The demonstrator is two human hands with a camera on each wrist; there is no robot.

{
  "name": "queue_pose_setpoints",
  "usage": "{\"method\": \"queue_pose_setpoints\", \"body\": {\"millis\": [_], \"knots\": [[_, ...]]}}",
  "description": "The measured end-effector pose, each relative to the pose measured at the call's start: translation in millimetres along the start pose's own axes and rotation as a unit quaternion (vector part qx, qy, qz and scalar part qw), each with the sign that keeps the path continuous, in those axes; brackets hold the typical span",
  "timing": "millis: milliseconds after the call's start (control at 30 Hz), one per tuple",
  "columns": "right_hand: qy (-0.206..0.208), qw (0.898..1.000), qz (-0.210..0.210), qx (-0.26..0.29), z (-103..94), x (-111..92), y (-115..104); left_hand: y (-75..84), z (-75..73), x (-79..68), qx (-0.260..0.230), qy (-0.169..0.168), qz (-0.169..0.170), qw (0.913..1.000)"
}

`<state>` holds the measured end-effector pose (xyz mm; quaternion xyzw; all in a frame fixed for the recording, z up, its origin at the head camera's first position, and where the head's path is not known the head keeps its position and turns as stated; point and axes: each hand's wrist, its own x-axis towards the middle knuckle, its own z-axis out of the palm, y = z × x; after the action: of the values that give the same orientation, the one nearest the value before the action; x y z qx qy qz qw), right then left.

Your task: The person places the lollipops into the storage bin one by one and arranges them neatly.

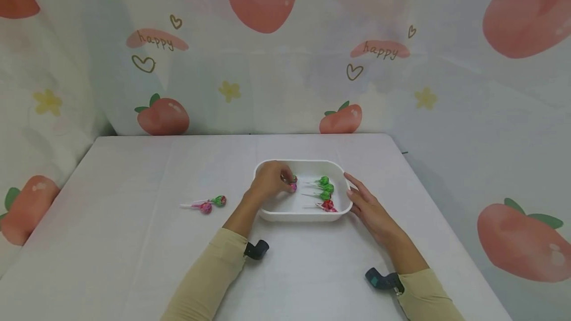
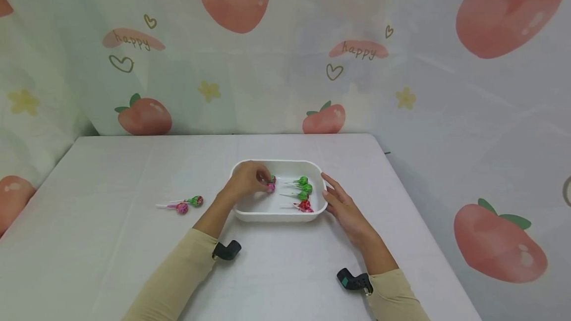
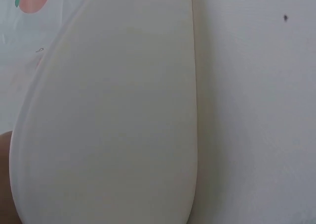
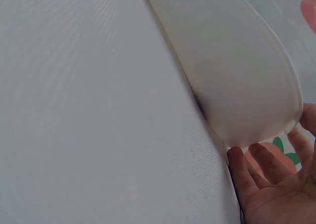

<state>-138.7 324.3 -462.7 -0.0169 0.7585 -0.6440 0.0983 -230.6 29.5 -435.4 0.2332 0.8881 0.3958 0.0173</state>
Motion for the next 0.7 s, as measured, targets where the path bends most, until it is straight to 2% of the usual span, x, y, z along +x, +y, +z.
{"method": "queue_pose_setpoints", "body": {"millis": [133, 267, 433, 567, 700], "knots": [[0.002, 1.000, 0.002, -0.003, 1.2, 0.0, -0.9, 0.0, -4.3, 0.6, -0.011, 0.004, -0.001, 0.9999], [0.001, 1.000, 0.000, -0.004, 1.2, -0.2, -1.3, 0.0, -7.5, 0.5, -0.060, 0.008, 0.000, 0.9981], [0.000, 1.000, -0.001, -0.004, 1.3, 0.0, -2.0, 2.2, -15.0, -2.3, -0.110, 0.010, 0.021, 0.9936], [-0.001, 1.000, 0.002, -0.002, 1.7, 0.1, -3.1, 5.6, -24.1, -5.7, -0.128, 0.001, 0.035, 0.9912], [-0.003, 1.000, 0.003, -0.001, 2.8, -0.2, -4.6, 5.5, -31.9, -9.2, -0.134, -0.012, 0.031, 0.9905]]}}
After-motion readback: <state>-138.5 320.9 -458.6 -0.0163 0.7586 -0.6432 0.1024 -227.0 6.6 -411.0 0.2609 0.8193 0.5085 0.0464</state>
